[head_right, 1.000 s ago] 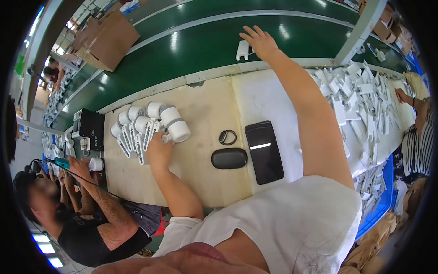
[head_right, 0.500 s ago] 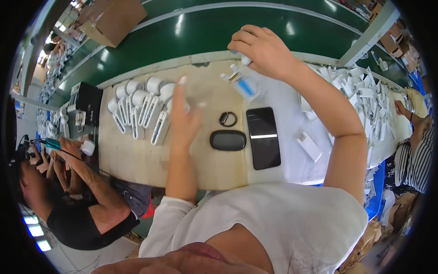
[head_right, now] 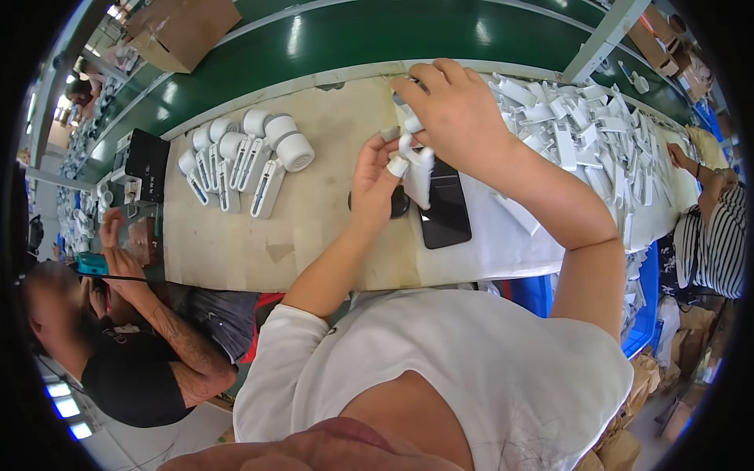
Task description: The person assembles portable fans by attaching fan heads to battery handles and snapping plastic casing covers onto them by hand, intermittently placing earbuds into a charging case.
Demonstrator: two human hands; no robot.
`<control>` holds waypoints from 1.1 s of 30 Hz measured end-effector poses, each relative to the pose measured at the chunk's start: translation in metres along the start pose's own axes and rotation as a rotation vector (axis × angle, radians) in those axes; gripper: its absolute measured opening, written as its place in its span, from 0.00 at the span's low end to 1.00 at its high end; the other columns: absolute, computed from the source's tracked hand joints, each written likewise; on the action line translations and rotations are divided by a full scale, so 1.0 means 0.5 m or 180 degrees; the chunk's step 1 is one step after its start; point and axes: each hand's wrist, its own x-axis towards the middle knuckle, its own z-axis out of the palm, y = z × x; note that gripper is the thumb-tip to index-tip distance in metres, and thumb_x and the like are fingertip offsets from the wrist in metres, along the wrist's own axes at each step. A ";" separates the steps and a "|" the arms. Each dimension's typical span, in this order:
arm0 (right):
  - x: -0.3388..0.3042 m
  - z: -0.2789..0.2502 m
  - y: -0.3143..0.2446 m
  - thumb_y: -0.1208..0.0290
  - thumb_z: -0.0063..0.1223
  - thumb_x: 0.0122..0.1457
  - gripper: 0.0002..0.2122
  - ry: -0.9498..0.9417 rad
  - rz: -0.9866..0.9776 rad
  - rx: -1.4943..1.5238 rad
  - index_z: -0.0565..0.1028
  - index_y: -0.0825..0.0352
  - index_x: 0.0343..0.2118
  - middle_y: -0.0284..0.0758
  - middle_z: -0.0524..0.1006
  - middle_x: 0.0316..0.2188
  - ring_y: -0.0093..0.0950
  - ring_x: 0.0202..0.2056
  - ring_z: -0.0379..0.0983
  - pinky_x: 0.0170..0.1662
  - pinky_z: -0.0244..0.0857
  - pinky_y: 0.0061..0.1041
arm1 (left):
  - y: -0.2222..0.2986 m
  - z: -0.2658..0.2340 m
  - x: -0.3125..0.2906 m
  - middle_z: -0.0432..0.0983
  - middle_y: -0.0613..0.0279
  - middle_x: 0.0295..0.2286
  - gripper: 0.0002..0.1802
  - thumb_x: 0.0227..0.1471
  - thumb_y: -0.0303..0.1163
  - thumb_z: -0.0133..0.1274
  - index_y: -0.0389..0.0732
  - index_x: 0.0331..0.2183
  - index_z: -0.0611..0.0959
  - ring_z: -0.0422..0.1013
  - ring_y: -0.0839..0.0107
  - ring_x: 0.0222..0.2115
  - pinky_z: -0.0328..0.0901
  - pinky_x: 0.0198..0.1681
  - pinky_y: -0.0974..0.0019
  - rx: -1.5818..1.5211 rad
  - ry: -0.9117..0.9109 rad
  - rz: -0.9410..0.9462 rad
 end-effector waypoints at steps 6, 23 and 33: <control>-0.017 -0.001 -0.005 0.69 0.61 0.32 0.24 -0.0225 0.0161 -0.0168 0.72 0.63 0.38 0.34 0.72 0.33 0.33 0.37 0.68 0.40 0.63 0.29 | -0.016 0.027 -0.019 0.58 0.53 0.47 0.39 0.47 0.28 0.53 0.40 0.56 0.50 0.64 0.66 0.43 0.63 0.43 0.65 0.2295 0.0280 0.1012; -0.147 0.003 0.023 0.84 0.57 0.35 0.35 -0.0596 0.0486 0.1594 0.63 0.58 0.53 0.38 0.67 0.42 0.35 0.46 0.66 0.46 0.64 0.29 | 0.069 -0.019 0.009 0.72 0.52 0.26 0.17 0.51 0.39 0.33 0.37 0.36 0.68 0.69 0.67 0.20 0.66 0.20 0.65 0.0155 0.0179 -0.0973; -0.146 -0.016 0.036 0.87 0.55 0.27 0.35 0.0114 -0.0273 0.0581 0.68 0.59 0.48 0.35 0.68 0.39 0.35 0.45 0.68 0.42 0.69 0.29 | 0.058 0.013 -0.002 0.72 0.59 0.24 0.13 0.45 0.25 0.46 0.36 0.37 0.68 0.68 0.76 0.20 0.65 0.20 0.71 0.1065 -0.0120 -0.0954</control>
